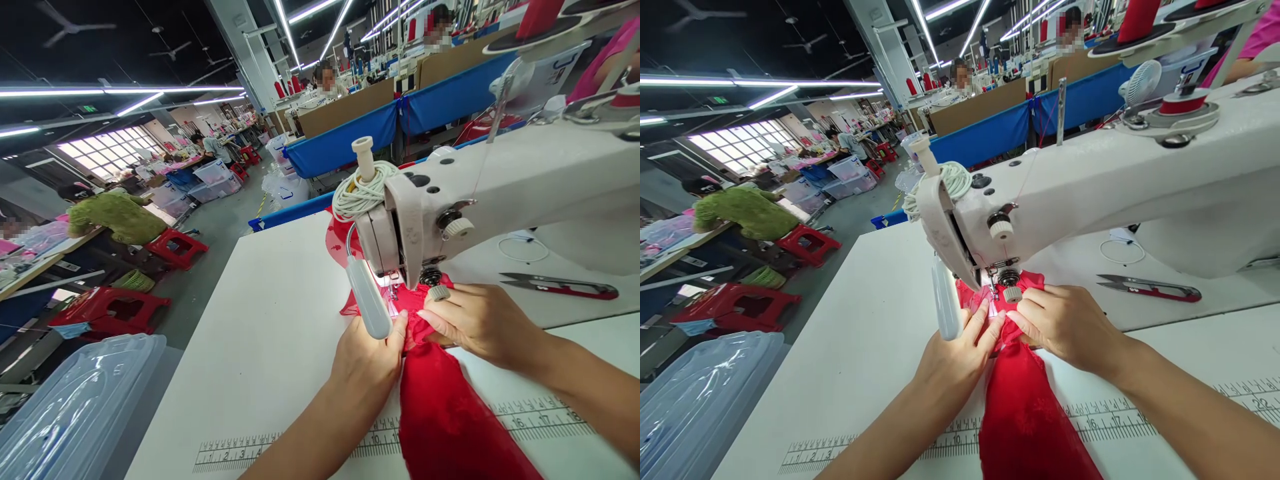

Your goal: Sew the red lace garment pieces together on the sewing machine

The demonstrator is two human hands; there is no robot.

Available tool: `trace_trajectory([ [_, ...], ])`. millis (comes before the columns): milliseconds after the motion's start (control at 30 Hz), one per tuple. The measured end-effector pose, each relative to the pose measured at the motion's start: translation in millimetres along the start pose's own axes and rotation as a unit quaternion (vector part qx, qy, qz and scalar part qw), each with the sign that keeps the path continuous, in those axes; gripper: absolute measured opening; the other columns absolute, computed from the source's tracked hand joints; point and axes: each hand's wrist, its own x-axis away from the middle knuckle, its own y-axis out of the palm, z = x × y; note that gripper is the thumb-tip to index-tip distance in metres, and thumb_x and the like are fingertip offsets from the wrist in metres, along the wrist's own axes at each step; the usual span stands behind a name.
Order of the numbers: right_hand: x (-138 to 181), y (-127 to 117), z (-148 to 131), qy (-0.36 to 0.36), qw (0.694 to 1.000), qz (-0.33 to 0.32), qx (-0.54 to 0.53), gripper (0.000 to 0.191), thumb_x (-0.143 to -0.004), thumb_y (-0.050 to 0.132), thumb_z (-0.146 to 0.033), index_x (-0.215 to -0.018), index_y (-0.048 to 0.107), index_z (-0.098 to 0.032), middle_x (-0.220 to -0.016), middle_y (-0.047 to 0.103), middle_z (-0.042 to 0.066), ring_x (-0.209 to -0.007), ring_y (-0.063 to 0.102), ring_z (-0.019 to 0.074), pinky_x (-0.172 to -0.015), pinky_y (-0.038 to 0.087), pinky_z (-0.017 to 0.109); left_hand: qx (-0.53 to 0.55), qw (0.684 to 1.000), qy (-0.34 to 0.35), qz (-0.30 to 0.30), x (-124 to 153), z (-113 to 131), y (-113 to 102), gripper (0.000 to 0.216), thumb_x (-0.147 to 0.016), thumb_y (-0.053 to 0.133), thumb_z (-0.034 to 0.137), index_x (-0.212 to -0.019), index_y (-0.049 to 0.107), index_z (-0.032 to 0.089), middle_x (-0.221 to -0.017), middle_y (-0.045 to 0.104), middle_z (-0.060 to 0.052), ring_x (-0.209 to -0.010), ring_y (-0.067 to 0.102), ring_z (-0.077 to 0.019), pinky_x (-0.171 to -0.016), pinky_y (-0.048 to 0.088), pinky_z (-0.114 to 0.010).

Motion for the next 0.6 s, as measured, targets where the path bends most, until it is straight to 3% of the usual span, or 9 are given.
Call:
trace_trajectory([
  [167, -1.5, -1.5, -0.2, 0.002, 1.0, -0.005, -0.007, 0.036, -0.098, 0.043, -0.025, -0.064, 0.052, -0.019, -0.059, 0.05, -0.001, -0.053, 0.038, 0.0137, -0.053, 0.026, 0.029, 0.071, 0.997, -0.025, 0.001, 1.4, -0.8, 2.6, 0.037, -0.088, 0.051, 0.008, -0.124, 0.057, 0.018, -0.099, 0.067, -0.013, -0.081, 0.064, -0.0219, -0.048, 0.045, -0.027],
  [333, -2.3, -1.9, 1.1, -0.01, 1.0, -0.017, -0.017, 0.036, -0.099, 0.042, -0.028, -0.066, 0.054, -0.019, -0.062, 0.054, 0.001, -0.054, 0.04, 0.0137, -0.052, 0.028, 0.029, 0.142, 0.988, -0.053, 0.018, 2.8, -2.1, 7.4, 0.033, -0.092, 0.051, 0.017, -0.123, 0.058, 0.024, -0.102, 0.067, -0.012, -0.092, 0.064, -0.0257, -0.06, 0.053, -0.032],
  [600, -2.9, 0.2, 3.4, -0.007, 0.999, -0.024, -0.022, 0.035, -0.099, 0.045, -0.032, -0.068, 0.057, -0.019, -0.066, 0.057, 0.002, -0.057, 0.044, 0.0131, -0.053, 0.031, 0.028, 0.127, 0.992, -0.024, 0.007, -1.5, -5.8, 1.6, 0.04, -0.09, 0.051, 0.021, -0.13, 0.054, 0.017, -0.116, 0.063, -0.016, -0.108, 0.059, -0.03, -0.078, 0.055, -0.04],
])
